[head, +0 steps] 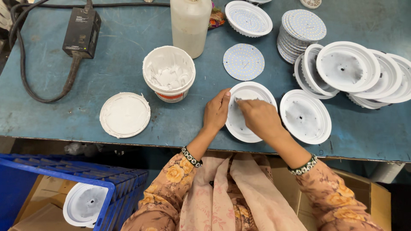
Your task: The person scoops a white paste from a container using a small spatula and spreads it onto the inner surface of circular white plastic parts. They repeat this process on multiple parts, stacking the treated ones on the table.
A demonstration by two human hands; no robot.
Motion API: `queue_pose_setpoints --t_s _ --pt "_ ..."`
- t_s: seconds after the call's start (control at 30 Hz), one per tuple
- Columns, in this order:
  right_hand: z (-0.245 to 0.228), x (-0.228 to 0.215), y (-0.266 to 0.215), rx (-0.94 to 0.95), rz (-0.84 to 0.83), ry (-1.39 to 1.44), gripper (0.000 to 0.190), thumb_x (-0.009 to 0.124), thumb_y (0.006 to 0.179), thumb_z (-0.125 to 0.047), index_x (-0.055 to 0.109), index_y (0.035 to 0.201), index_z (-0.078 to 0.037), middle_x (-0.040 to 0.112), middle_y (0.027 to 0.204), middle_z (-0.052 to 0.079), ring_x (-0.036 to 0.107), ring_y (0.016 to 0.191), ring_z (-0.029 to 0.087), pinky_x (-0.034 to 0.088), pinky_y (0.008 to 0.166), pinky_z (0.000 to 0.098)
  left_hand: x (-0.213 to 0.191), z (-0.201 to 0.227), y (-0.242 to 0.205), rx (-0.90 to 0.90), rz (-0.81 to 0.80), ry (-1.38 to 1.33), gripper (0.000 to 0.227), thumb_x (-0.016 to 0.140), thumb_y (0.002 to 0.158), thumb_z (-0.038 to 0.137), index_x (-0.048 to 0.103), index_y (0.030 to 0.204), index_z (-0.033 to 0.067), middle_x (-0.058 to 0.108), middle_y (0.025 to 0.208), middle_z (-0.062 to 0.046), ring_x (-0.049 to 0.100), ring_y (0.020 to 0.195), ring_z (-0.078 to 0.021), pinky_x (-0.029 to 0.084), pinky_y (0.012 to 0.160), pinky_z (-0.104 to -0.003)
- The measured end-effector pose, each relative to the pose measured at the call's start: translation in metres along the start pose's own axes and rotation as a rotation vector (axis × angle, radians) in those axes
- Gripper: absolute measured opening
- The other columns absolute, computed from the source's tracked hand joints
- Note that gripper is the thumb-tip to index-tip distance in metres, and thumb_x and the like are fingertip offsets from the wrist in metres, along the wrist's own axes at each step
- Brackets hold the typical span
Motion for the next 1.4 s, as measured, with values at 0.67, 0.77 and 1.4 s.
queue_pose_setpoints --t_s 0.67,0.77,1.4 --pt "0.034 -0.013 0.004 -0.096 -0.001 0.009 0.033 0.068 0.081 0.002 0.077 0.109 -0.012 0.076 0.097 0.003 0.07 0.084 0.023 0.05 0.074 0.0366 0.001 0.0 0.001 0.043 0.016 -0.014 0.037 0.047 0.107 0.036 0.069 0.123 0.0114 0.074 0.088 -0.013 0.073 0.075 -0.0241 0.056 0.071 -0.036" --pt "0.04 -0.018 -0.014 -0.154 -0.016 0.024 0.036 0.067 0.079 0.003 0.075 0.11 -0.011 0.077 0.108 0.0 0.071 0.093 0.02 0.052 0.081 0.035 0.002 0.0 0.001 0.026 0.005 -0.017 0.038 0.047 0.106 0.036 0.07 0.124 0.012 0.074 0.084 -0.013 0.073 0.072 -0.0228 0.055 0.069 -0.036" --pt "0.002 -0.018 -0.087 -0.004 0.076 0.009 0.038 0.062 0.079 0.007 0.072 0.113 -0.005 0.076 0.107 0.007 0.07 0.082 0.023 0.051 0.075 0.0367 0.001 0.0 0.0 0.041 0.01 0.052 0.04 0.044 0.107 0.037 0.07 0.122 0.0105 0.074 0.084 -0.014 0.072 0.074 -0.0238 0.054 0.069 -0.036"
Point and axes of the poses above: each hand's wrist, its own y-axis towards the middle knuckle, its own x-axis out of the palm, z = x × y, the point moved 9 cm from there along y, towards the middle knuckle
